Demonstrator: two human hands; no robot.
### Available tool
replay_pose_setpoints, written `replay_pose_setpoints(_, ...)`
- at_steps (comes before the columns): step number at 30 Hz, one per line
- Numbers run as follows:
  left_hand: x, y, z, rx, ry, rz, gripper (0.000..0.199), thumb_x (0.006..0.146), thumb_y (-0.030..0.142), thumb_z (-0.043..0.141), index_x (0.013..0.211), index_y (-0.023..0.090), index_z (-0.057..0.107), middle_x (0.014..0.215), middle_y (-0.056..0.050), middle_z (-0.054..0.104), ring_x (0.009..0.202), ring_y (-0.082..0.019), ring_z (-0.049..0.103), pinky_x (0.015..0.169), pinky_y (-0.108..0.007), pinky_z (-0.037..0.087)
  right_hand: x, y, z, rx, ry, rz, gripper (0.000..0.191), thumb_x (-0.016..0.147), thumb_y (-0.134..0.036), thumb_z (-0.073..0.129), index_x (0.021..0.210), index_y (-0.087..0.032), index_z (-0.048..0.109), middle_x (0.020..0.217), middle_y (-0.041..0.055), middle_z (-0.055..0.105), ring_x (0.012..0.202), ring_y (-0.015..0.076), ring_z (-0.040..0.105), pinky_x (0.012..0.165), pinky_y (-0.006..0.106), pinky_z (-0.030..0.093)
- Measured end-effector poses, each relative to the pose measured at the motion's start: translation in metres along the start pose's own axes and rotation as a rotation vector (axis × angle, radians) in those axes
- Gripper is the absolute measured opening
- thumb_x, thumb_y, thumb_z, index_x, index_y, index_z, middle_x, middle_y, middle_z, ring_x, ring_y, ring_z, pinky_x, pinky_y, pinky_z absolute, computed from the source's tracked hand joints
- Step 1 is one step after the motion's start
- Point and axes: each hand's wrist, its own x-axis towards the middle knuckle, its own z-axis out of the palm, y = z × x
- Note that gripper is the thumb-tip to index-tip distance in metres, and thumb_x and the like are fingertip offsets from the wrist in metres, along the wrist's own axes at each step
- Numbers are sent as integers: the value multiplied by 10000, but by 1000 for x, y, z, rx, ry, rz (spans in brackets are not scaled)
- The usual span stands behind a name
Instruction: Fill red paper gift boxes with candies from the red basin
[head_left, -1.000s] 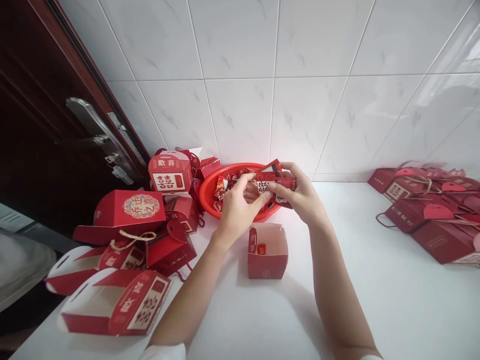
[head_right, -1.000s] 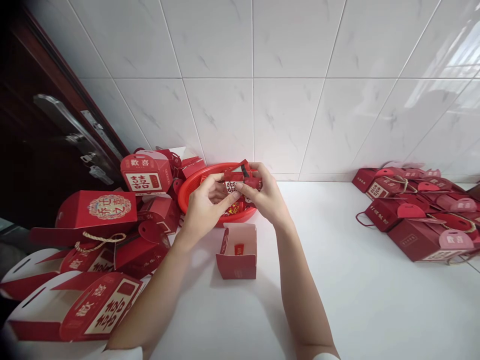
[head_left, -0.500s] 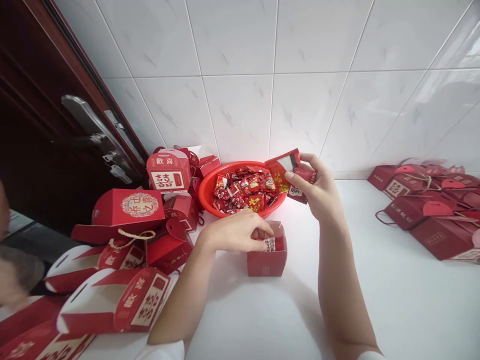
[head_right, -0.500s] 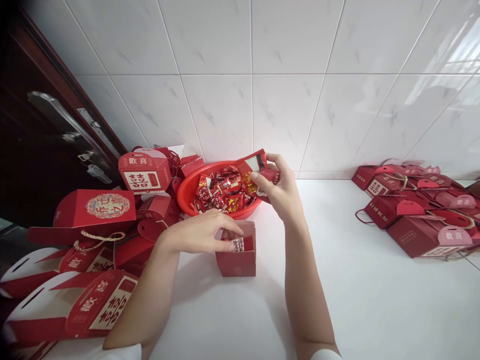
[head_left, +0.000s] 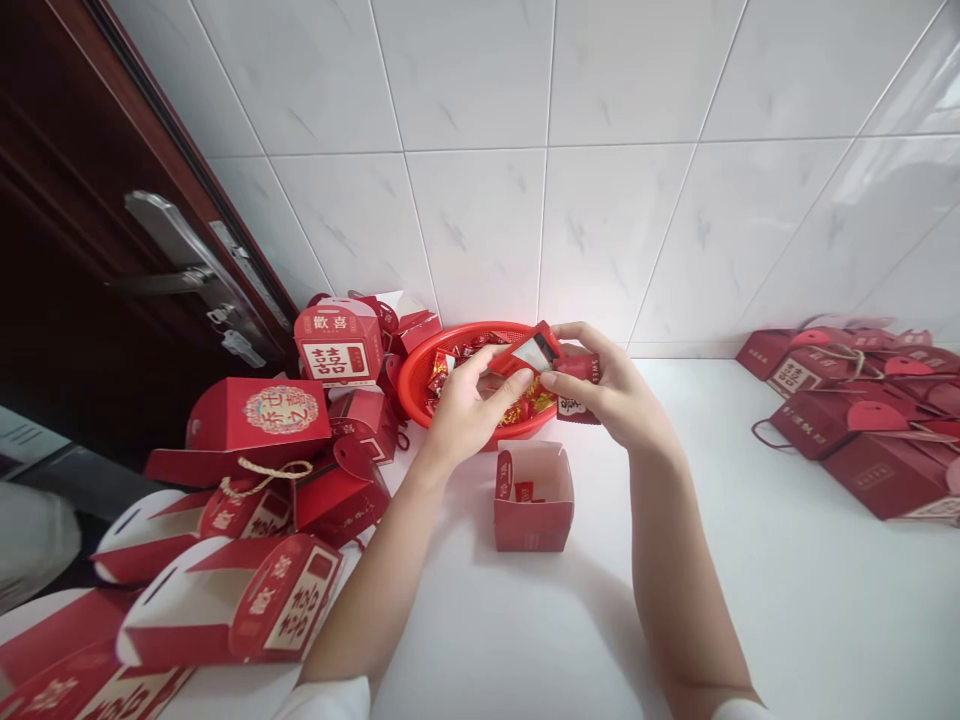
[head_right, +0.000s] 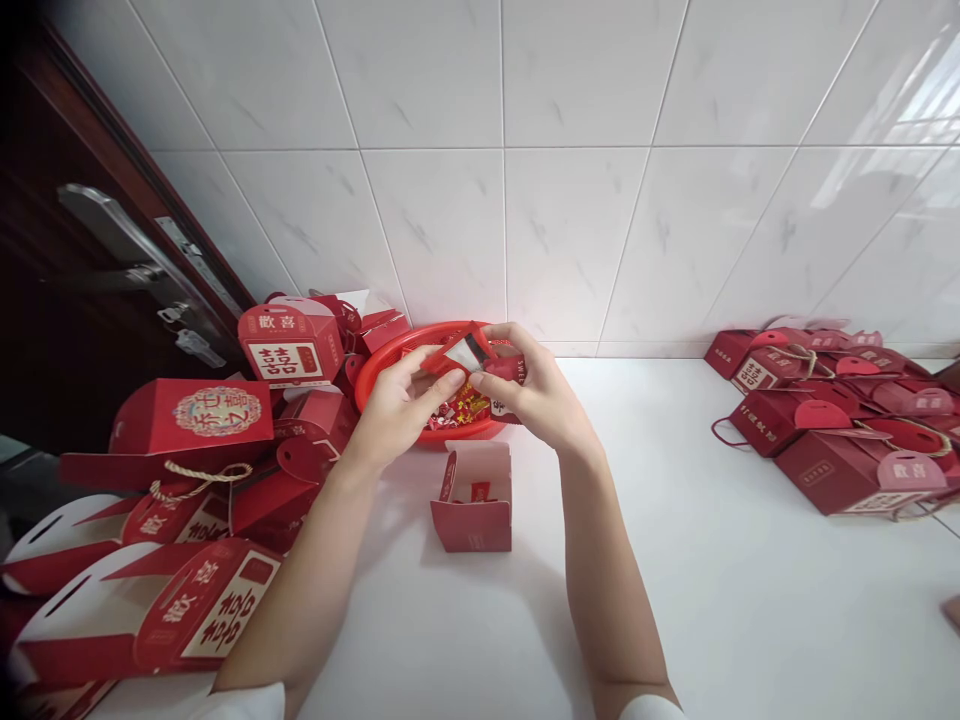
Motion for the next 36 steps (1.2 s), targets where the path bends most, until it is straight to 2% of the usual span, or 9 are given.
replay_pose_setpoints(6,0,5,-7,6,-9,-22,317,814,410,749,1003,159,700,1001,-75,752,919,-235,708,825,-324,568,-1,1,-3,-19,49,-36,244,848,-273,663,1089,-261,626,1099,40,678,622,91,553,521,228,459)
replay_pose_setpoints(11,-3,14,-26,111,21,-90,274,771,396,756,909,163,713,921,-54,762,858,-241,713,753,-319,569,6,8,-5,77,259,-129,92,817,-168,515,827,-197,601,755,22,693,469,70,431,412,208,288)
replay_pose_setpoints(15,-5,19,-39,242,-69,-116,230,784,360,736,912,169,731,895,-40,758,830,-228,701,745,-312,557,7,9,6,205,33,-96,104,810,-183,498,838,-196,597,622,-18,645,398,51,277,407,218,223)
replay_pose_setpoints(17,-6,20,-42,283,-83,-123,225,786,351,727,918,169,736,878,-35,752,804,-217,693,721,-300,547,6,7,10,195,-52,-86,117,828,-199,512,887,-197,613,668,-10,668,422,57,318,429,224,266)
replay_pose_setpoints(21,-5,20,-44,285,-87,-134,209,784,357,719,865,164,726,848,-35,739,790,-216,686,701,-295,535,7,7,-1,69,-25,-111,117,814,-215,589,919,-193,634,758,12,689,539,90,486,505,242,375)
replay_pose_setpoints(28,-5,17,-48,271,-87,-126,216,790,369,723,874,170,726,860,-35,745,806,-220,689,710,-293,535,-5,56,-53,-625,-277,103,154,747,-147,590,842,-197,700,828,43,727,745,181,665,651,286,516)
replay_pose_setpoints(31,-5,16,-49,273,-98,-117,219,799,374,723,882,172,728,876,-33,745,812,-218,690,713,-290,535,-20,85,-57,-892,-434,287,412,730,-51,556,1054,-232,735,1151,78,738,1048,256,679,785,324,551)
replay_pose_setpoints(33,-5,16,-48,279,-103,-114,232,794,382,731,889,169,729,882,-33,745,804,-216,688,705,-289,535,-28,98,-54,-972,-492,325,546,707,2,533,1159,-241,719,1346,82,659,1281,291,574,930,360,528)
replay_pose_setpoints(36,-6,16,-46,287,-120,-112,243,794,390,731,886,165,728,876,-37,748,819,-224,690,720,-296,540,-34,109,-49,-991,-507,313,512,696,10,550,1095,-251,736,1424,64,604,1431,311,424,1022,393,482)
